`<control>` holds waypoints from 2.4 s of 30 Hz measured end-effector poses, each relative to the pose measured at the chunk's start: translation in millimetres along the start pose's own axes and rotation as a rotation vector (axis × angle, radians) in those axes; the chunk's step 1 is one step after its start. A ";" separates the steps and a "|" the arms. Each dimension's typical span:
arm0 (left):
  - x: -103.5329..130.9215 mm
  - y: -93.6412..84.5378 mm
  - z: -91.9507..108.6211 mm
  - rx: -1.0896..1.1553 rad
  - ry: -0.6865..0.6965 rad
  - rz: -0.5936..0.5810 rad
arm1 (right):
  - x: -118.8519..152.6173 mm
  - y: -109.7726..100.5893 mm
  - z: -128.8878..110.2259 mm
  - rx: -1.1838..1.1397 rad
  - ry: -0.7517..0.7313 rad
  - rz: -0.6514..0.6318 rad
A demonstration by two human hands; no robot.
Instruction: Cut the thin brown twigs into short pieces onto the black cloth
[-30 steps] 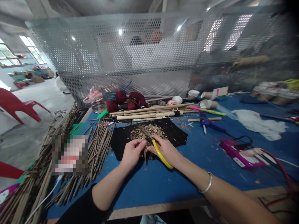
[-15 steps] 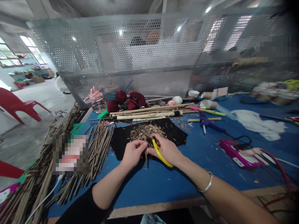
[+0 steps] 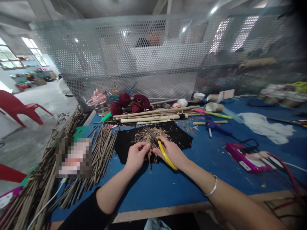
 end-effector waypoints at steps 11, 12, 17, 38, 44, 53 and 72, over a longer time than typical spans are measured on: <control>-0.5 2.6 -1.1 -0.007 0.029 -0.026 | 0.8 3.8 -6.6 0.061 -0.087 0.006; -0.2 2.8 -0.2 -0.016 0.032 -0.027 | 0.8 3.3 -6.5 0.057 -0.091 0.012; -0.6 1.6 0.9 -0.045 0.045 -0.023 | 1.8 3.0 -3.2 0.002 -0.047 -0.018; 0.8 -0.6 2.9 -0.060 -0.001 -0.002 | -2.3 5.5 6.7 -0.046 -0.002 -0.013; -0.5 -5.5 1.5 -0.006 0.025 0.046 | -1.6 2.5 2.9 0.031 0.019 -0.036; -0.3 -2.0 2.4 0.008 0.032 0.003 | 2.6 1.3 -7.0 0.006 -0.028 -0.040; 3.4 6.5 6.5 -0.092 0.010 -0.074 | 1.4 1.0 2.5 -0.033 -0.017 0.013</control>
Point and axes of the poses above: each hand's wrist, its own x-axis away from the middle knuckle, its own y-axis out of the palm, z = x × y, the point moved 6 cm from there along -x, towards the middle knuckle, and after that the axes turned 12 degrees about -z, right-handed, at the moved point
